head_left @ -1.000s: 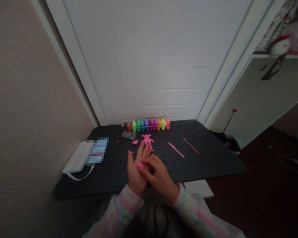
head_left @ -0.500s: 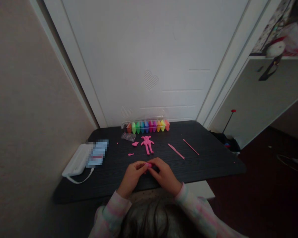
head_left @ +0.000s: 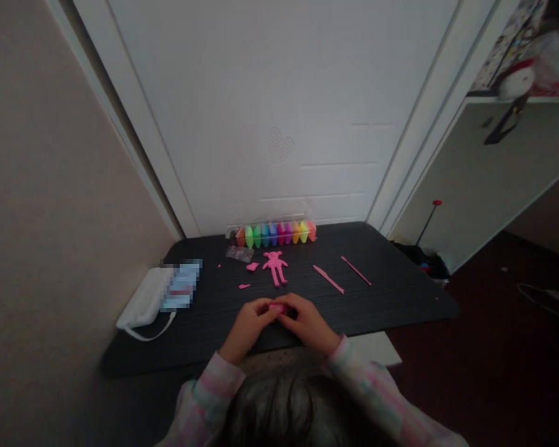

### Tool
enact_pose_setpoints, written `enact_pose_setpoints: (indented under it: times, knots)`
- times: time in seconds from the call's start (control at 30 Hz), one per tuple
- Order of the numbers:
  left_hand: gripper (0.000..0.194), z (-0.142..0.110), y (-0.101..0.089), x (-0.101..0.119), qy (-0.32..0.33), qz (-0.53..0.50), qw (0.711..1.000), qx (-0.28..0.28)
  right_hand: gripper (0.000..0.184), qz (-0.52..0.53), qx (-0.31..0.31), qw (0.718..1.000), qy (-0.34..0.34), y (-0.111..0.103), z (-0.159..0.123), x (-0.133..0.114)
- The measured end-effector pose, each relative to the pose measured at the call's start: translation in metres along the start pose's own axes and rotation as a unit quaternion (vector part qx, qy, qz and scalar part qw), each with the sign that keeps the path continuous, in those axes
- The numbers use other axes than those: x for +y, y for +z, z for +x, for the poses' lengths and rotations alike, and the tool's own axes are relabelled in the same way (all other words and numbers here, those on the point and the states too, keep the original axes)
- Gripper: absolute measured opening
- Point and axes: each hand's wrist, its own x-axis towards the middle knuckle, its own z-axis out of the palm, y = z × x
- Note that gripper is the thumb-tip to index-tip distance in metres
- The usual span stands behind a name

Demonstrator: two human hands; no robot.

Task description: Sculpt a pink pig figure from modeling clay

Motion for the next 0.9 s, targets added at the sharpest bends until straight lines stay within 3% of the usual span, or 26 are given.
enact_pose_setpoints:
  times: [0.17, 0.9]
  knots:
    - [0.015, -0.0001, -0.0031, 0.0008, -0.007, 0.024, 0.999, -0.028, 0.020, 0.007, -0.010, 1.000, 0.005, -0.0002, -0.0012, -0.0009]
    - [0.014, -0.0014, -0.0037, 0.0023, -0.021, -0.010, 0.999, -0.037, 0.020, 0.021, -0.019, 1.000, 0.011, -0.0018, -0.0023, 0.0009]
